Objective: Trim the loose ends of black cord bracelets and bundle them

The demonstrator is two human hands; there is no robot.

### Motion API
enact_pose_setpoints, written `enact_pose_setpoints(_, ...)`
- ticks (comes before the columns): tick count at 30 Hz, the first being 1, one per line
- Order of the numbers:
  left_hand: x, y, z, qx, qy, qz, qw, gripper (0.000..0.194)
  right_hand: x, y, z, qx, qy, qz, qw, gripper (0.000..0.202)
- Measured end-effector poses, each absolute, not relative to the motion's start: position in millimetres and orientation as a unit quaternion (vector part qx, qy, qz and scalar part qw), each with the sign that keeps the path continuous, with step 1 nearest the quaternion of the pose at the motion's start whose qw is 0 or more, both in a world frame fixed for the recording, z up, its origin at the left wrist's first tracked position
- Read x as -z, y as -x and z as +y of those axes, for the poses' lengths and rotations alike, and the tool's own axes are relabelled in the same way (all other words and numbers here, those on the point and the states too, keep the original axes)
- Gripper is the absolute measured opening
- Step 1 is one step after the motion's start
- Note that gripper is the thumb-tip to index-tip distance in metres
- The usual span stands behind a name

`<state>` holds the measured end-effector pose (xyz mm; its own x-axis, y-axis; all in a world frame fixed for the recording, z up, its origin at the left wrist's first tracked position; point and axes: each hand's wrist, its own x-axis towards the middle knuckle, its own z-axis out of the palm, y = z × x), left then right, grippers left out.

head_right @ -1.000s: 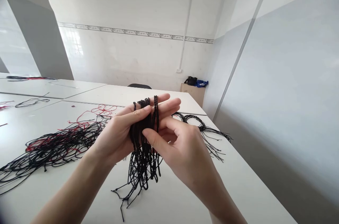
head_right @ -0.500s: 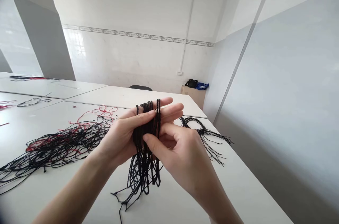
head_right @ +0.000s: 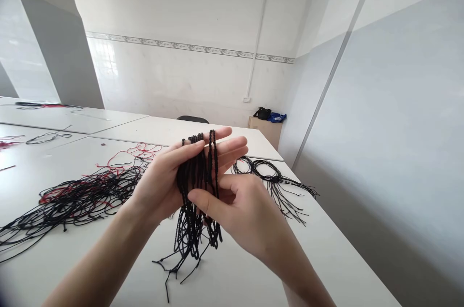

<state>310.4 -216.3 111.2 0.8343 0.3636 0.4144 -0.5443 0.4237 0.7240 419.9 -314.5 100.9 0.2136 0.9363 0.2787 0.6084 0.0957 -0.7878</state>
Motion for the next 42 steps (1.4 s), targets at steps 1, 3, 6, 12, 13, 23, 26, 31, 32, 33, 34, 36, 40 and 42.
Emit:
enact_pose_setpoints(1, -111.2, -310.3, -216.1, -0.269, -0.465, -0.099, 0.838, 0.029, -100.7, -419.5, -313.9, -0.205, 0.641, -0.599, 0.434, 0.038)
enact_pose_setpoints(3, -111.2, -310.1, -215.7, -0.262, -0.470, -0.102, 0.837, 0.031, -100.0, -418.2, -312.4, -0.237, 0.630, -0.597, 0.436, 0.035)
enact_pose_setpoints(6, -111.4, -310.2, -214.9, -0.255, -0.463, -0.111, 0.841, 0.033, -98.6, -416.4, -311.0, -0.250, 0.621, -0.594, 0.447, 0.033)
enact_pose_setpoints(12, -110.9, -311.3, -212.9, -0.247, -0.449, -0.115, 0.851, 0.034, -98.2, -416.0, -311.3, -0.194, 0.643, -0.592, 0.445, 0.036)
enact_pose_setpoints(13, -110.6, -311.3, -212.5, -0.246, -0.451, -0.115, 0.850, 0.035, -99.0, -416.0, -311.5, -0.190, 0.642, -0.591, 0.449, 0.036)
enact_pose_setpoints(23, -111.2, -310.6, -211.2, -0.253, -0.476, -0.099, 0.836, 0.044, -98.1, -412.0, -308.6, -0.184, 0.646, -0.580, 0.460, 0.030)
enact_pose_setpoints(26, -113.4, -309.1, -209.7, -0.249, -0.470, -0.093, 0.841, 0.039, -97.7, -414.9, -309.2, -0.184, 0.648, -0.587, 0.449, 0.030)
enact_pose_setpoints(31, -116.0, -307.1, -207.0, -0.257, -0.479, -0.065, 0.837, 0.029, -105.7, -421.7, -317.1, -0.141, 0.617, -0.601, 0.489, 0.033)
enact_pose_setpoints(32, -116.1, -307.2, -206.6, -0.257, -0.481, -0.061, 0.836, 0.029, -107.4, -422.2, -318.7, -0.127, 0.607, -0.594, 0.512, 0.034)
enact_pose_setpoints(33, -116.2, -307.4, -206.4, -0.256, -0.484, -0.057, 0.835, 0.029, -108.7, -422.4, -319.9, -0.115, 0.602, -0.586, 0.530, 0.034)
enact_pose_setpoints(34, -116.2, -307.7, -206.3, -0.254, -0.486, -0.053, 0.834, 0.029, -109.6, -422.5, -320.6, -0.104, 0.602, -0.580, 0.540, 0.032)
enact_pose_setpoints(36, -116.1, -308.2, -206.5, -0.252, -0.490, -0.044, 0.833, 0.030, -109.9, -422.6, -320.6, -0.090, 0.611, -0.572, 0.541, 0.028)
enact_pose_setpoints(40, -116.0, -308.0, -207.0, -0.254, -0.497, -0.033, 0.829, 0.029, -107.9, -424.3, -318.5, -0.092, 0.615, -0.569, 0.539, 0.023)
enact_pose_setpoints(42, -116.0, -307.8, -207.0, -0.257, -0.501, -0.032, 0.826, 0.029, -107.3, -424.6, -317.7, -0.101, 0.609, -0.565, 0.548, 0.024)
